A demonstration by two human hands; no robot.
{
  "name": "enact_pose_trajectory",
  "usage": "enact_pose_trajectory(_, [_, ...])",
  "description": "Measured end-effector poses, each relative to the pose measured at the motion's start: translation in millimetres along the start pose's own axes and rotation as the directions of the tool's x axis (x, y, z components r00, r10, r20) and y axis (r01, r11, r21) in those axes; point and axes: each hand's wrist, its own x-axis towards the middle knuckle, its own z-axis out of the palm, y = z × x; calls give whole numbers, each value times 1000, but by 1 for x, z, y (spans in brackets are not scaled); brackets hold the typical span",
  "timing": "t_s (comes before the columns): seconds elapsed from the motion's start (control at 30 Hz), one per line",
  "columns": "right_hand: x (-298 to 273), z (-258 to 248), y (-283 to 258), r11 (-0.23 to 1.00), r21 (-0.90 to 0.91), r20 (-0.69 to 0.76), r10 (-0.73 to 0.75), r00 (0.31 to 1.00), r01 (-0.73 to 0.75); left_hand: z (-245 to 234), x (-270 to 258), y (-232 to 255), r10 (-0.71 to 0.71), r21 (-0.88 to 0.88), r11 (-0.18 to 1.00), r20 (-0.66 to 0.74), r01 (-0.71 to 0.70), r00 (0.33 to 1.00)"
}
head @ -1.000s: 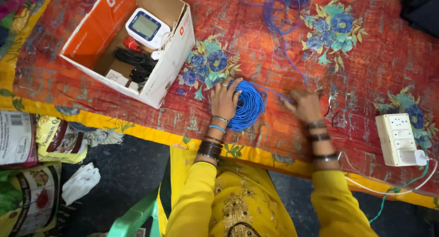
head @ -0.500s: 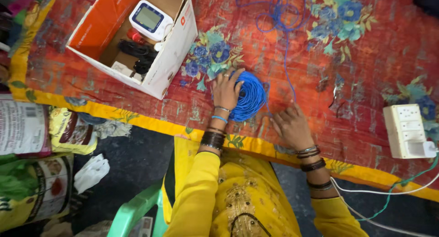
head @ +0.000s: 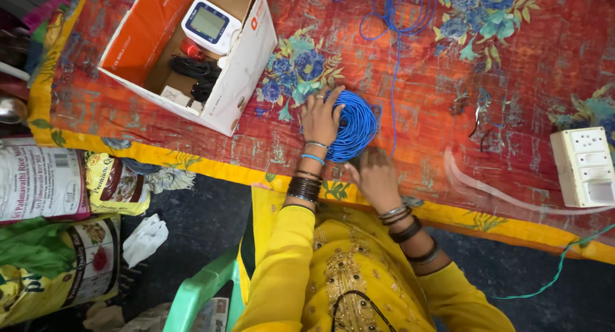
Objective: The person coils a length of blue wire into a neat circular bundle on a table. They repeatedly wrap the wire around the growing coil and adjust the loops to keep the bundle compact.
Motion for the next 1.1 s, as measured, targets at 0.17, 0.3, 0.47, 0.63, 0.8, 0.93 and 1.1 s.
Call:
enact_pose_trajectory(0.17, [8, -9, -6, 989, 19, 155, 141, 978, -145, 6, -4, 8, -94, 122, 988, -50, 100, 994])
enact_pose_trajectory(0.3, [18, -18, -7, 959, 90, 94, 261, 961, -269, -3, -8, 21, -232, 232, 941, -83, 245, 969])
enact_pose_trajectory(0.47, [43, -1, 13, 935, 171, 94, 297, 950, -309, -36, -17, 16, -456, 219, 879, 128, 423, 881])
enact_pose_trajectory(0.63, [85, 25, 54, 987, 136, 205, 58, 977, -87, -69, -15, 11, -528, 249, 846, 273, 471, 805])
enact_pose_trajectory(0.8, [115, 48, 83, 989, 137, 539, -23, 842, -61, -56, 27, -1, 399, 90, 913, -2, -397, 917])
enact_pose_trajectory(0.93, [126, 61, 96, 979, 193, 610, -65, 789, -69, -12, 71, -18, 436, -222, 899, 504, -377, 745])
enact_pose_trajectory(1.1, [127, 38, 94, 893, 442, 455, -144, 879, -83, -5, 71, -34, 451, -354, 883, 459, -308, 765])
